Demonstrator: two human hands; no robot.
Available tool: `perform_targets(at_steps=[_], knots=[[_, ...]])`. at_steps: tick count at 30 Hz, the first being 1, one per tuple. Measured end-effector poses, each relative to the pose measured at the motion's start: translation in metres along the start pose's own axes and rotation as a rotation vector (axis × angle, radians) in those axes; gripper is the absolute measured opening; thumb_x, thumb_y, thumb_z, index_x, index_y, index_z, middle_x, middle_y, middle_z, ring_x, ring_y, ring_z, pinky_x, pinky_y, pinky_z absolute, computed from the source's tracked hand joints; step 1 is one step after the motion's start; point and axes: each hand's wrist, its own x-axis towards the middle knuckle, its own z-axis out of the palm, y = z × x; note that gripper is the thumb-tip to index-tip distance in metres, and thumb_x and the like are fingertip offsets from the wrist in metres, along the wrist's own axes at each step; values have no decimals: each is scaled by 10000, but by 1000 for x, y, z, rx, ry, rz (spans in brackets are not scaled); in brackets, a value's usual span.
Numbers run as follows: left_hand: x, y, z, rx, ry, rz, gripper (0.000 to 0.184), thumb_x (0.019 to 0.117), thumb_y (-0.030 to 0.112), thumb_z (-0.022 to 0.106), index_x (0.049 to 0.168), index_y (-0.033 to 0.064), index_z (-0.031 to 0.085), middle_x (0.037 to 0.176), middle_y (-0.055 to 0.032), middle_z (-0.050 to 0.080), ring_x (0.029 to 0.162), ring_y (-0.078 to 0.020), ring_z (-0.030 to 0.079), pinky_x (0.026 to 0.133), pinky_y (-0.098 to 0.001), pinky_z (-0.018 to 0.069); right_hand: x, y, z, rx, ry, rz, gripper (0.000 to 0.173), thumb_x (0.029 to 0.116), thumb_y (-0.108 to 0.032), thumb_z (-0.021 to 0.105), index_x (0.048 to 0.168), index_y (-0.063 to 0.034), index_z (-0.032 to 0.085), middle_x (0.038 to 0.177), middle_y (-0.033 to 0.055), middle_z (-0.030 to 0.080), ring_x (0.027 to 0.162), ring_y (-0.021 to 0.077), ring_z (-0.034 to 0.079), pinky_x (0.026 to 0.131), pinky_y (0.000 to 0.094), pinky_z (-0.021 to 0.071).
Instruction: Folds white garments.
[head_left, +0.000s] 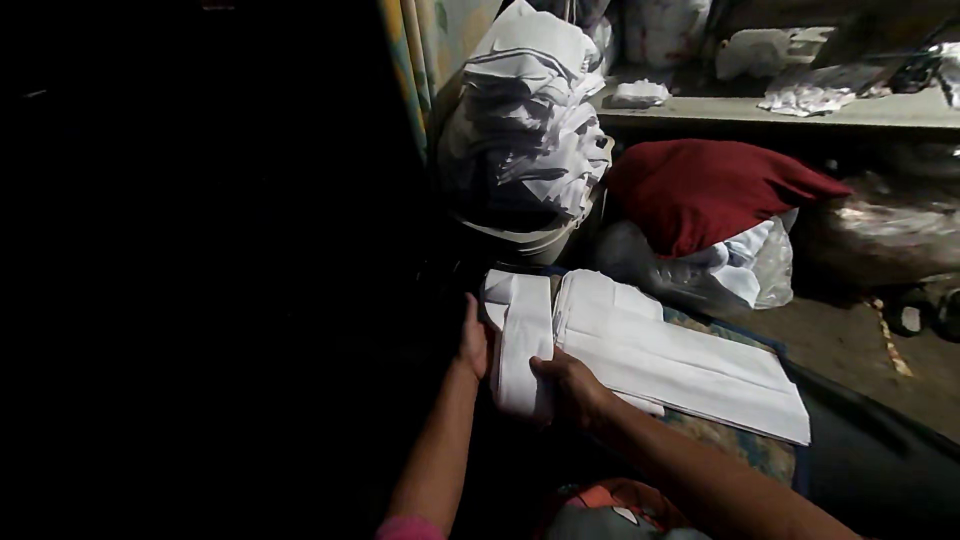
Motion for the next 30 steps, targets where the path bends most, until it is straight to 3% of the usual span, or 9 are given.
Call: perform_targets(at_steps=[3,7,10,13,17,23,27,29,30], knots=[[10,-6,-16,-66,99,-10,800,1047,651,89,1519,105,435,1434,-123,585,1304,-225,567,1056,-474,492,-10,4,-5,-100,-104,-4,409,1048,-93,483,1449,-61,409,1103,102,685,956,169,704,849,368,599],[6,-15,-23,-256,-156,-5,787,1027,691,134,1408,121,521,1172,-115,715,1062,-226,704,879,-453,604,-20,14,-14,-192,-156,27,373,1015,-100,531,1380,-49,471,1056,84,698,922,156,703,834,358,600],[2,-25,-28,-338,-301,1,548,1067,515,321,1310,89,565,1081,-107,735,990,-206,726,849,-413,621,-24,15,-13,-280,-156,28,462,1066,-218,521,1476,-63,375,1160,88,680,1010,141,698,900,347,592],[-15,-20,-13,-287,-111,8,343,1115,290,312,1120,110,605,877,-14,726,786,-88,719,687,-275,617,-26,13,-1,-614,-175,-69,535,1049,-220,572,1496,6,383,1269,163,638,1129,181,658,1008,365,534],[-24,-19,-12,-27,102,170,382,1122,134,202,1267,-29,516,978,-21,628,841,-5,610,761,-186,527,-25,6,25,-1045,-201,-184,632,1049,-279,579,1516,65,327,1317,287,600,1248,375,601,1088,524,451],[-20,-23,-26,-16,141,292,498,1145,294,167,1346,-39,478,1101,-74,644,945,-28,631,845,-235,540,-25,-11,45,-1128,-166,-203,660,1056,-274,562,1528,79,264,1306,292,595,1240,388,604,1070,522,462],[-30,-33,-45,35,-28,419,559,1134,310,90,1442,-42,395,1265,-72,623,1103,-4,611,961,-217,517,-21,-20,56,-1064,-125,-268,600,1054,-269,562,1488,71,325,1275,273,610,1202,374,622,1042,519,482],[-49,-25,-35,24,69,409,464,1144,238,184,1369,-48,471,1176,-67,637,1017,1,619,899,-190,519,-20,-29,63,-1053,-124,-288,589,1060,-278,553,1478,78,339,1282,274,610,1215,371,618,1052,511,477],[-66,-13,-18,9,258,425,319,1110,102,344,1206,-107,565,989,-79,640,842,-9,621,769,-172,534,-20,-34,67,-1054,-124,-291,580,1064,-277,546,1475,80,346,1280,272,611,1217,369,617,1051,504,477]])
